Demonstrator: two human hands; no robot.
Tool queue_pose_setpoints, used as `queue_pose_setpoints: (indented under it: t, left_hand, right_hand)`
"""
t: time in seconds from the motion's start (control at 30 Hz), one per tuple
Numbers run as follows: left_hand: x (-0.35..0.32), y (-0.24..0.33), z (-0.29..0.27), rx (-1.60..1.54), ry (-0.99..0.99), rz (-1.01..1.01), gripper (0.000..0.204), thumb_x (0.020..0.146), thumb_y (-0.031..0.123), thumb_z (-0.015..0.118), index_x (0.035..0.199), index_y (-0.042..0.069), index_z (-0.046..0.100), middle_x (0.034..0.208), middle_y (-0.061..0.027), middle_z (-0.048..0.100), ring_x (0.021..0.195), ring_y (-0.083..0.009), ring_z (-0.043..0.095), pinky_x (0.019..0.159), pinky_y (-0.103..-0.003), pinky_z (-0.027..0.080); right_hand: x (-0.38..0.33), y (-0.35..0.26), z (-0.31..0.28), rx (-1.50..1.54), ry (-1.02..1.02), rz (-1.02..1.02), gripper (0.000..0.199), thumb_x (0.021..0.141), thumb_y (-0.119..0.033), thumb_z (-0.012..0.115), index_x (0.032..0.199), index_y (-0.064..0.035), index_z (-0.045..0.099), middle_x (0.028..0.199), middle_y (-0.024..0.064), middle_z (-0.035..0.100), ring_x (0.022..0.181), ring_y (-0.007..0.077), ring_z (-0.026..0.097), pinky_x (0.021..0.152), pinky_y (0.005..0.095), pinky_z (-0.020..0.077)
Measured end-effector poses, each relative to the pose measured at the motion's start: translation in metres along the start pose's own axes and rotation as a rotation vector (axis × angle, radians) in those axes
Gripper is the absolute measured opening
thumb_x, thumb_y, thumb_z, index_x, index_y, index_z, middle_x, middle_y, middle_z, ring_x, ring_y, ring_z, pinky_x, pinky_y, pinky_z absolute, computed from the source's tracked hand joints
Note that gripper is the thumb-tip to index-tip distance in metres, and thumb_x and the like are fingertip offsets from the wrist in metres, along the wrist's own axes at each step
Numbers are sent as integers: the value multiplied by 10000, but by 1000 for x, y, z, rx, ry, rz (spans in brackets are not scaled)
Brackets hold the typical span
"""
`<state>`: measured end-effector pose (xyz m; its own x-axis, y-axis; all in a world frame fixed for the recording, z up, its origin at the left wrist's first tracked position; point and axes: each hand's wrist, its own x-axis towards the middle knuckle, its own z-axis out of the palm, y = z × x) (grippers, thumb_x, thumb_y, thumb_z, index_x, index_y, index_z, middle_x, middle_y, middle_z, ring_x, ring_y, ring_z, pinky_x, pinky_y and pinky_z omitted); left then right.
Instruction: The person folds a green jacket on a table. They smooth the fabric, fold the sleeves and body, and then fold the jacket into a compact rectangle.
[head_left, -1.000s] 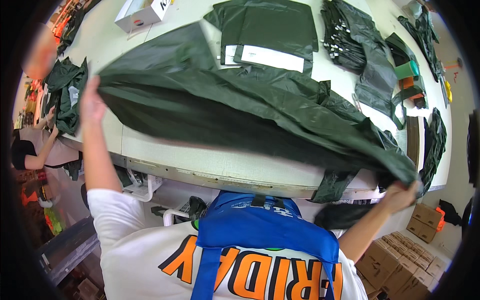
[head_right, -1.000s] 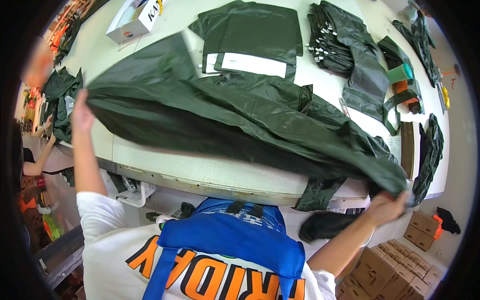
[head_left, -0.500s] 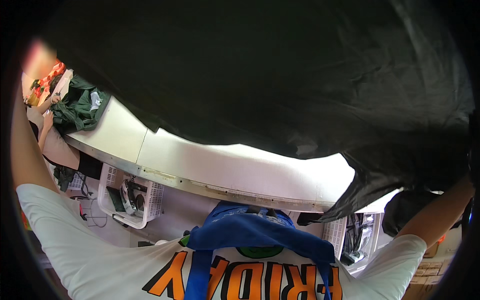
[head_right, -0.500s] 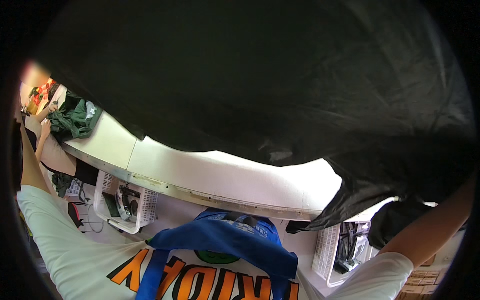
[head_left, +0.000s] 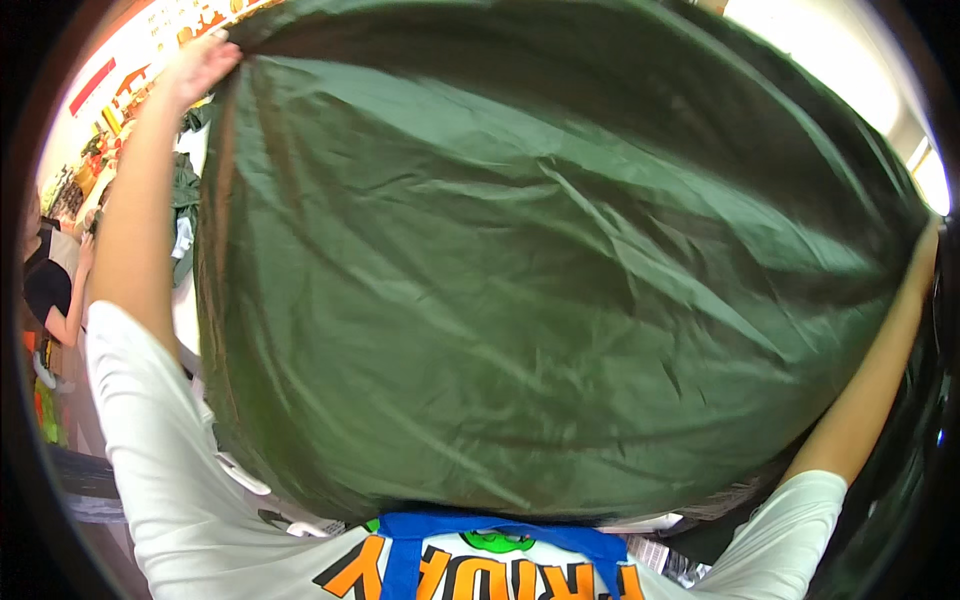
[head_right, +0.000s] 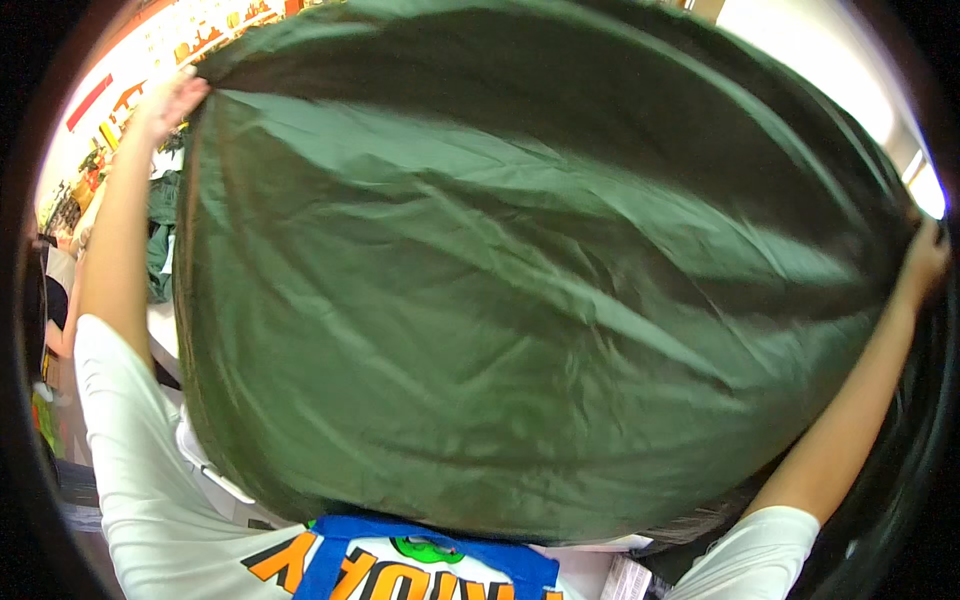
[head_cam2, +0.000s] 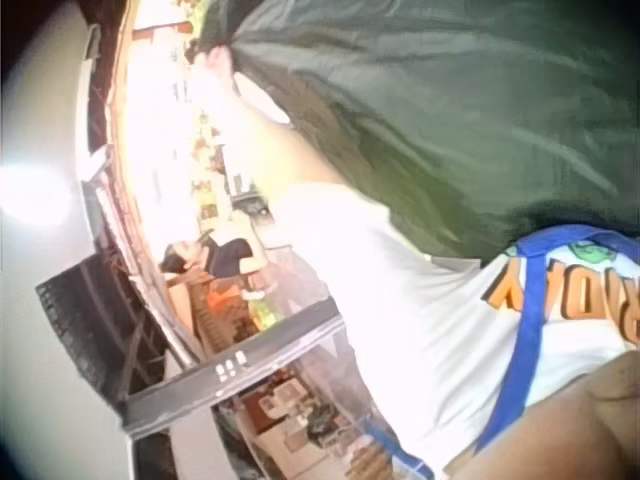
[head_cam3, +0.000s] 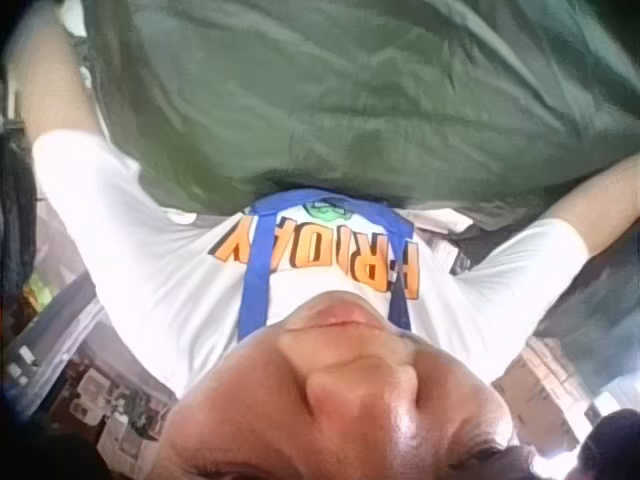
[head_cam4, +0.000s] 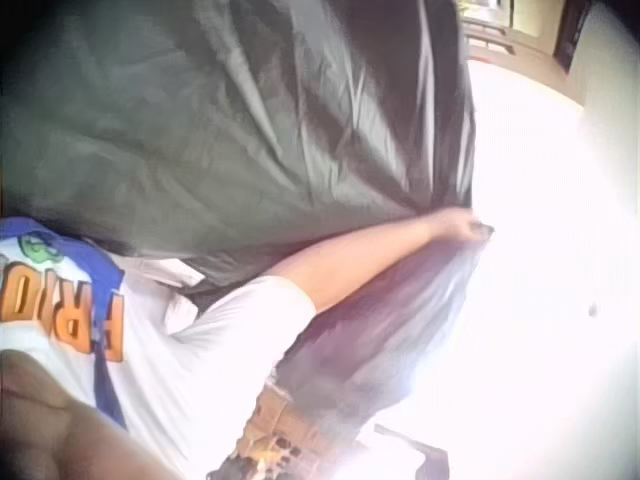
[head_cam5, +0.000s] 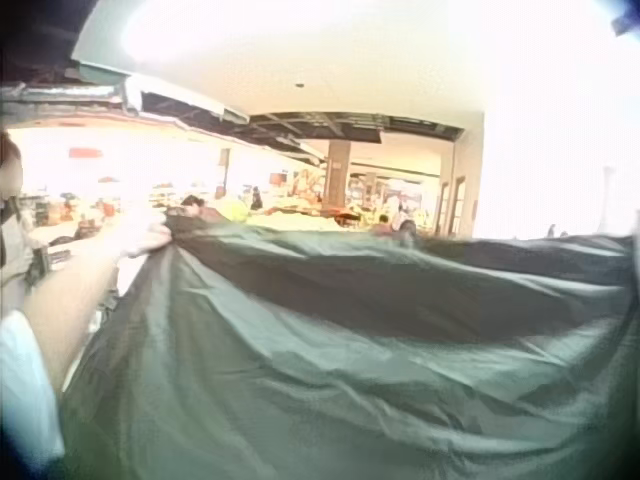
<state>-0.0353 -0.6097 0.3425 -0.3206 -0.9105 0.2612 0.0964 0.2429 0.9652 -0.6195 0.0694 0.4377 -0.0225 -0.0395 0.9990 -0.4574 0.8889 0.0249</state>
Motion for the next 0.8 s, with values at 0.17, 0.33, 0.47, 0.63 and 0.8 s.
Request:
queue_pose_setpoints:
  t: [0.17, 0.33, 0.47, 0.63, 0.8]
  left_hand:
    - [-26, -118, 154, 493, -193, -175, 366, 920, 376, 574, 1072, 73, 437, 971, -57, 454, 855, -167, 433, 730, -283, 379]
    - [-115, -252, 125, 949, -389, -94, 858, 914, 416, 555, 1473, -44, 95, 1527, -245, 170, 1428, -309, 172, 1162, -361, 154]
    - [-249, -295, 21, 1058, -201, -567, 969, 847, 535, 603, 1463, -60, 149, 1509, -259, 215, 1419, -324, 203, 1149, -361, 193]
    - [-403, -275, -64, 469, -46, -1138, 801, 810, 599, 616, 1356, 48, 417, 1302, -114, 520, 1177, -265, 497, 969, -439, 385]
    - [-475, -300, -84, 462, -153, -1222, 449, 854, 374, 661, 1169, 71, 560, 1100, -53, 605, 934, -154, 558, 783, -330, 443]
  right_hand:
    - [-150, -100, 133, 513, -1505, 129, 462, 931, -330, 538, 1260, -5, 532, 1224, 98, 587, 1130, 212, 529, 967, 319, 389]
    - [-332, -6, 80, 625, -1385, -11, 525, 912, -307, 580, 1336, -17, 475, 1327, 162, 513, 1225, 268, 477, 1029, 357, 358]
    - [-452, 109, -53, 304, -1293, 153, 560, 902, -286, 613, 1351, 0, 443, 1373, 219, 434, 1255, 350, 423, 1051, 410, 330]
    - [-513, 176, -159, -52, -1544, 1117, 831, 827, -573, 618, 1379, 5, 395, 1397, 187, 414, 1252, 329, 422, 1034, 408, 345]
    - [-558, 213, -207, -92, -1530, 1176, 838, 824, -507, 643, 1385, 52, 370, 1394, 164, 440, 1228, 320, 453, 1019, 381, 352]
